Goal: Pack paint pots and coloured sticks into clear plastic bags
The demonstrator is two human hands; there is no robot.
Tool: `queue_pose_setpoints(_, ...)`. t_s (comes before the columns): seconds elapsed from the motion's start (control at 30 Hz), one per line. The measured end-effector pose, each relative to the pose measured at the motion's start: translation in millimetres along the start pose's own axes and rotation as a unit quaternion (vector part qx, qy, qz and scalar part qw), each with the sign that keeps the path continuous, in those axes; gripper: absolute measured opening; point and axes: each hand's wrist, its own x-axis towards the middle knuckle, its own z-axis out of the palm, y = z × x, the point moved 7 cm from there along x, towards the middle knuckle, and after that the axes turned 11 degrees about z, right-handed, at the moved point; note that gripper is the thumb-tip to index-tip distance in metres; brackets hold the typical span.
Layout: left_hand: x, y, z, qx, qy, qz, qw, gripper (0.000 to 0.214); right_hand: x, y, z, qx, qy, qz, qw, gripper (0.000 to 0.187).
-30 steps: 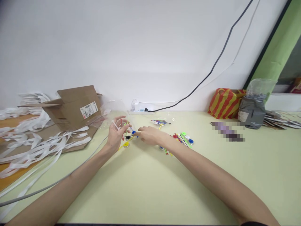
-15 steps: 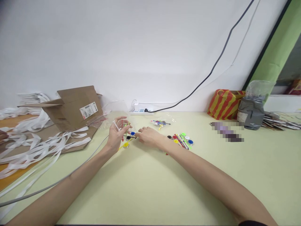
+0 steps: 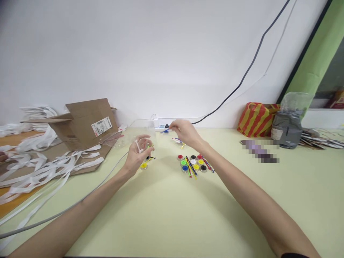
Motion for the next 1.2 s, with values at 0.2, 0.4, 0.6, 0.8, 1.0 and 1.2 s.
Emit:
queue_pose_setpoints(0.2, -6, -2, 11.9, 0.043, -0.066, 0.013, 0.997, 0.037, -5, -25, -71, 0.181, 0.186, 0.000, 0.966, 0.016)
queue_pose_setpoints(0.4, -11, -7, 19.2, 0.025, -0.102, -0.021, 0.994, 0.044, -14, -67, -53, 0.093, 0.107, -0.078, 0.987, 0.009)
queue_pose_setpoints(0.6, -8, -6, 19.8, -0.079, -0.059, -0.075, 0.992, 0.061, -21, -80, -26, 0.000, 0.046, -0.124, 0.991, 0.024)
queue_pose_setpoints(0.8, -4, -15, -1.8, -0.157, 0.100, -0.122, 0.975, 0.061, -16, -51, -2, -0.015, 0.036, -0.033, 0.999, 0.028)
queue_pose_setpoints(1.0, -2, -21, -13.5, -0.118, 0.123, -0.096, 0.981, 0.060, -55, -50, 98, -0.155, -0.298, -0.172, 0.926, 0.021)
queue_pose_setpoints(1.2, 0, -19, -19.4, -0.077, 0.148, -0.058, 0.984, 0.061, -66, -52, 114, -0.180, -0.308, -0.161, 0.920, 0.029)
